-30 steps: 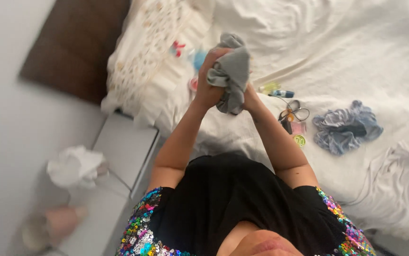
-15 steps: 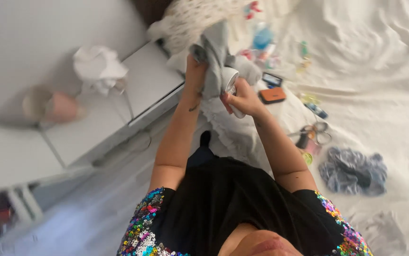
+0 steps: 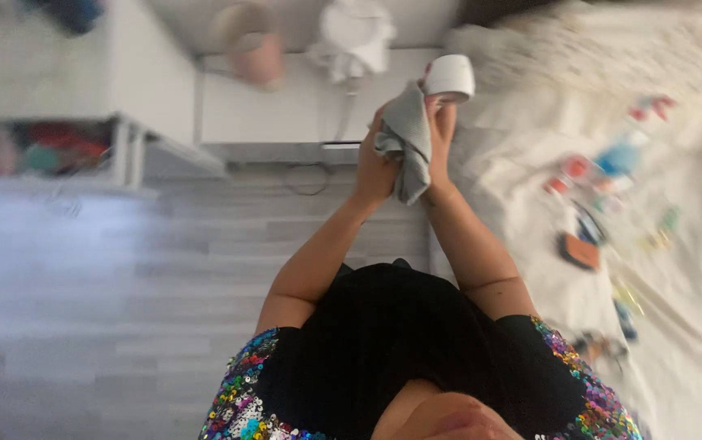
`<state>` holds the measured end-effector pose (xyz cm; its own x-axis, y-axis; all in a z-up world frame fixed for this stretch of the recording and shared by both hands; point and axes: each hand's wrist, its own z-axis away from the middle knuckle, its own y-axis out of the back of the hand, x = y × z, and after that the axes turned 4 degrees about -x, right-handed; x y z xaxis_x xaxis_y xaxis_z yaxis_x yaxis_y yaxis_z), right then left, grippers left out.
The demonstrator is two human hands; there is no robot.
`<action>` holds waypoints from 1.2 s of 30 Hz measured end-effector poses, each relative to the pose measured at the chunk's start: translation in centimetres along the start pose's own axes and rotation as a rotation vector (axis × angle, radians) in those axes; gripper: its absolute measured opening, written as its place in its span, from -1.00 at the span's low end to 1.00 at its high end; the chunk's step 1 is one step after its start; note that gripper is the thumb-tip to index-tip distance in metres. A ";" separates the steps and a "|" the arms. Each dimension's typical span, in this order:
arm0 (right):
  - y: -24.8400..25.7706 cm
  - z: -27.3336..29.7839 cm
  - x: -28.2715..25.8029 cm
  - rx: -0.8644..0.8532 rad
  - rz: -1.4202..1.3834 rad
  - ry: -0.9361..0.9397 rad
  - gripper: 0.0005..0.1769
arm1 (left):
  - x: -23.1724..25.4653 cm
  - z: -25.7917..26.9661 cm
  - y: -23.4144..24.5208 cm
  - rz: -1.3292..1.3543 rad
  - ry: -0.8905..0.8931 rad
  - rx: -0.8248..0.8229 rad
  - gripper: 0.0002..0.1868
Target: The recorder cleans various household and personal items such as a brush, scissors, and bottles using a cloth and spray.
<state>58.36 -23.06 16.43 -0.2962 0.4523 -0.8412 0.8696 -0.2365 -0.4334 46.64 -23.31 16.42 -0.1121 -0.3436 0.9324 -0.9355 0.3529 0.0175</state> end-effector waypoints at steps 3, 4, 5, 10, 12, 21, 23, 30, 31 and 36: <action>-5.7 -1.5 4.8 -0.040 -0.195 -0.072 -0.56 | 2.2 0.0 6.9 -0.200 -0.074 0.063 -0.36; -8.4 -1.8 6.1 -0.088 -0.218 -0.086 -0.56 | 2.5 0.0 9.5 -0.227 -0.084 0.111 -0.36; -11.2 -2.1 7.5 -0.144 -0.221 -0.057 -0.57 | 2.8 0.2 12.0 -0.253 -0.007 0.148 -0.40; -23.3 -0.2 11.3 -0.370 -0.309 -0.155 -0.60 | 0.2 3.8 23.3 -0.494 0.238 0.313 -0.49; -27.8 0.5 11.6 -0.610 -0.232 -0.212 -0.65 | -0.5 5.4 27.2 -0.447 0.223 0.362 -0.51; -38.2 4.0 24.7 -0.967 -0.134 -0.376 -0.63 | -11.6 12.5 39.7 -0.795 0.267 0.709 -0.24; -40.1 3.9 26.7 -1.028 -0.070 -0.453 -0.66 | -12.1 13.3 41.0 -0.913 0.245 0.716 -0.43; -45.1 1.9 36.1 -1.136 0.079 -0.645 -0.52 | -10.0 10.6 46.1 -0.663 0.593 0.853 -0.36; -46.9 1.1 36.1 -1.153 0.072 -0.639 -0.52 | -10.7 10.0 47.3 -0.670 0.587 0.870 -0.36; -50.0 0.7 44.3 -1.091 -0.118 -1.024 -0.45 | -16.4 8.8 51.6 -0.208 0.407 1.024 -0.58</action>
<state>1.52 8.19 0.63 -0.1233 -0.4677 -0.8752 0.5435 0.7061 -0.4539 -2.71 -7.11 -1.18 0.0210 0.0639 0.9977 -0.7788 -0.6247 0.0564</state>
